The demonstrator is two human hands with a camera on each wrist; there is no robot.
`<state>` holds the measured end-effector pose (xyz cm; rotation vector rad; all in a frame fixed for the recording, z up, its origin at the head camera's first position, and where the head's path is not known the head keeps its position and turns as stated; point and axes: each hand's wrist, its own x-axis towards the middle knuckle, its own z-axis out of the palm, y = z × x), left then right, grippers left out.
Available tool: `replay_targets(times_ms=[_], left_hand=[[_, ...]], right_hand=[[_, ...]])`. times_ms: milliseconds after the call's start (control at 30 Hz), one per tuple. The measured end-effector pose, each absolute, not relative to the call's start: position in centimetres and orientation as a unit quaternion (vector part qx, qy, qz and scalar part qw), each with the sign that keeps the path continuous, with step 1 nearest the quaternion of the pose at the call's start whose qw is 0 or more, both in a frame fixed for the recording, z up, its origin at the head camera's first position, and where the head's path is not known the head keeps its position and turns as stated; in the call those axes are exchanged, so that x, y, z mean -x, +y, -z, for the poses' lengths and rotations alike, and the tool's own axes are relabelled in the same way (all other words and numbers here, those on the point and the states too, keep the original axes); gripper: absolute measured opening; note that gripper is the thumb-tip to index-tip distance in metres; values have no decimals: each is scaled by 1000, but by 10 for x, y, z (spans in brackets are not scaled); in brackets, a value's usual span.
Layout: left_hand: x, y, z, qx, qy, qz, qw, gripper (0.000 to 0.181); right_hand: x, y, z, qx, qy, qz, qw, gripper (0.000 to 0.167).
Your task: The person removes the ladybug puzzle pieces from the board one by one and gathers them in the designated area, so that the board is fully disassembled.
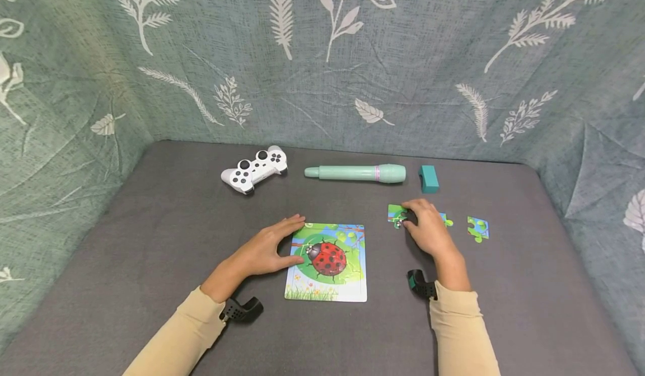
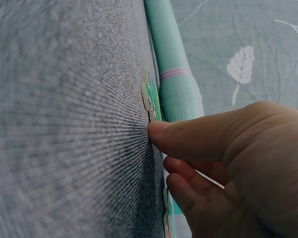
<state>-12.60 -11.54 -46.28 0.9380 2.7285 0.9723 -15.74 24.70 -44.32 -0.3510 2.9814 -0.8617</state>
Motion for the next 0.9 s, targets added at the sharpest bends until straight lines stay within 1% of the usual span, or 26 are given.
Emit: replay_targets(times_ms=[133,333,467,600,767,900], left_hand=[[126,-116,462,-307,896,-316,47,74],[126,-115,462,-305,897,-316,56,74],[125,-114,461,-306,893,-325,61,73],[124,-114,458,-305,891,-332,60,72],[119,-108,450,-329,885,-326,53,65],[111,-96,443,-363,877,-308,67,59]], right_hand=[[158,246,442,110,955,277,15,41],[155,243,432,104,947,302,20,48],[147,236,423,115,937,327,41,51],[134,224,420,151,927,338,63,51],[117,210,424,199,910,355,76,49],[106,202,428,228,887,391,91,47]])
